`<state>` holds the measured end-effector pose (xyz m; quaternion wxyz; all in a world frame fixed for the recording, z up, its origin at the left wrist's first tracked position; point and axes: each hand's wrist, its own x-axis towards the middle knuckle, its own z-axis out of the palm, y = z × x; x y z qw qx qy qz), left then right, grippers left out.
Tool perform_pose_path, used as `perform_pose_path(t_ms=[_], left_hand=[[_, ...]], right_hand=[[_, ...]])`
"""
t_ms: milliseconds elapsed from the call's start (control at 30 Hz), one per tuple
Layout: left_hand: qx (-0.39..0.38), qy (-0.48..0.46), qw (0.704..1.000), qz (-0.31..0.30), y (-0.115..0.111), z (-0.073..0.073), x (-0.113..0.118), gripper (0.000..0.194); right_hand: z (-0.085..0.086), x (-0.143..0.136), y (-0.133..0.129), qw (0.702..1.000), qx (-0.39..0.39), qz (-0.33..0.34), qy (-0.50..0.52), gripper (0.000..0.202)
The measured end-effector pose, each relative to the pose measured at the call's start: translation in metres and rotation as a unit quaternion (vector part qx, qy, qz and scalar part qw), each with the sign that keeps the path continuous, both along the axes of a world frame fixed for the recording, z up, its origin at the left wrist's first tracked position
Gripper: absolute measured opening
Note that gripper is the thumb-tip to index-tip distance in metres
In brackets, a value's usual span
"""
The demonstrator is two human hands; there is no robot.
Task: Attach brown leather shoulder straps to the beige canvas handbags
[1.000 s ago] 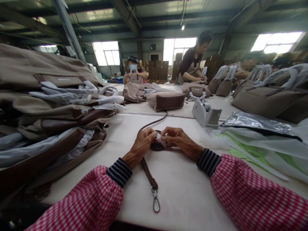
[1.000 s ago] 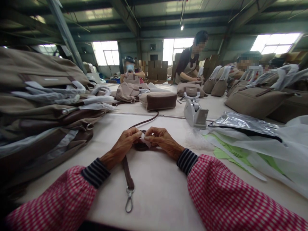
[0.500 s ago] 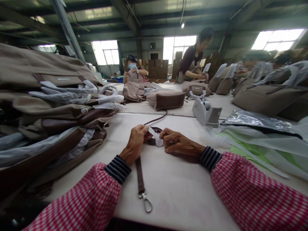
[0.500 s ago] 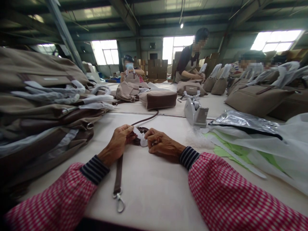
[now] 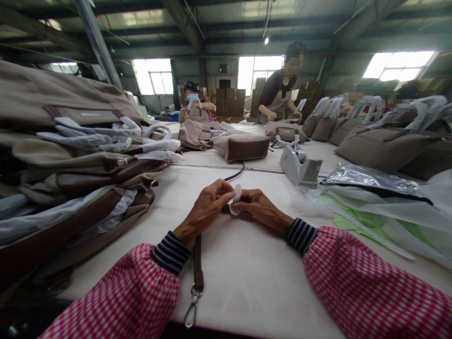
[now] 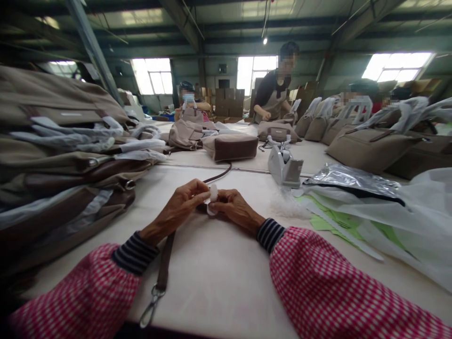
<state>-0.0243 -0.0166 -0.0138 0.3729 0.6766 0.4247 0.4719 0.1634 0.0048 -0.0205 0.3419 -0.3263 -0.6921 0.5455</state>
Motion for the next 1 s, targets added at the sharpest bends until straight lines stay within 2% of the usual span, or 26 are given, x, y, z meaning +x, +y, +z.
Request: perform_pose_path(t_ms=[100,167,333,500,600,667,733,833,900,1000], left_hand=[[0.045,0.133,0.99,0.023,0.001,-0.007,-0.002,0.014],[0.059,0.169,0.983,0.037,0.002,-0.011,-0.002,0.009],[0.049,0.179,0.982,0.043,0.002,-0.017,-0.001,0.004],[0.082,0.198,0.976,0.037,0.003,-0.02,-0.004,0.004],[0.089,0.216,0.971,0.047,0.001,-0.02,-0.002,0.004],[0.098,0.234,0.966,0.052,0.0,-0.02,-0.001,0.002],[0.125,0.254,0.958,0.04,0.0,-0.02,0.001,0.003],[0.163,0.268,0.949,0.022,0.001,-0.021,0.001,0.009],[0.169,0.269,0.948,0.021,0.002,-0.022,0.0,0.013],[0.172,0.272,0.947,0.014,0.003,-0.023,-0.002,0.013]], right_hand=[[0.004,0.0,0.0,0.998,-0.048,-0.022,0.019,0.029],[0.003,0.0,0.001,0.997,-0.055,-0.037,0.032,0.03],[-0.007,0.0,0.003,0.993,-0.069,-0.04,0.086,0.03],[-0.008,0.0,0.002,0.989,-0.055,-0.108,0.088,0.028],[-0.005,0.0,-0.002,0.988,-0.055,-0.126,0.072,0.031],[-0.004,-0.001,-0.006,0.993,-0.012,-0.107,0.056,0.033],[-0.005,-0.002,-0.01,0.993,0.089,-0.08,0.021,0.03],[-0.009,-0.004,-0.012,0.967,0.239,-0.062,-0.055,0.025],[-0.011,-0.005,-0.012,0.956,0.276,-0.056,-0.084,0.022],[-0.011,-0.006,-0.014,0.965,0.248,-0.05,-0.069,0.019]])
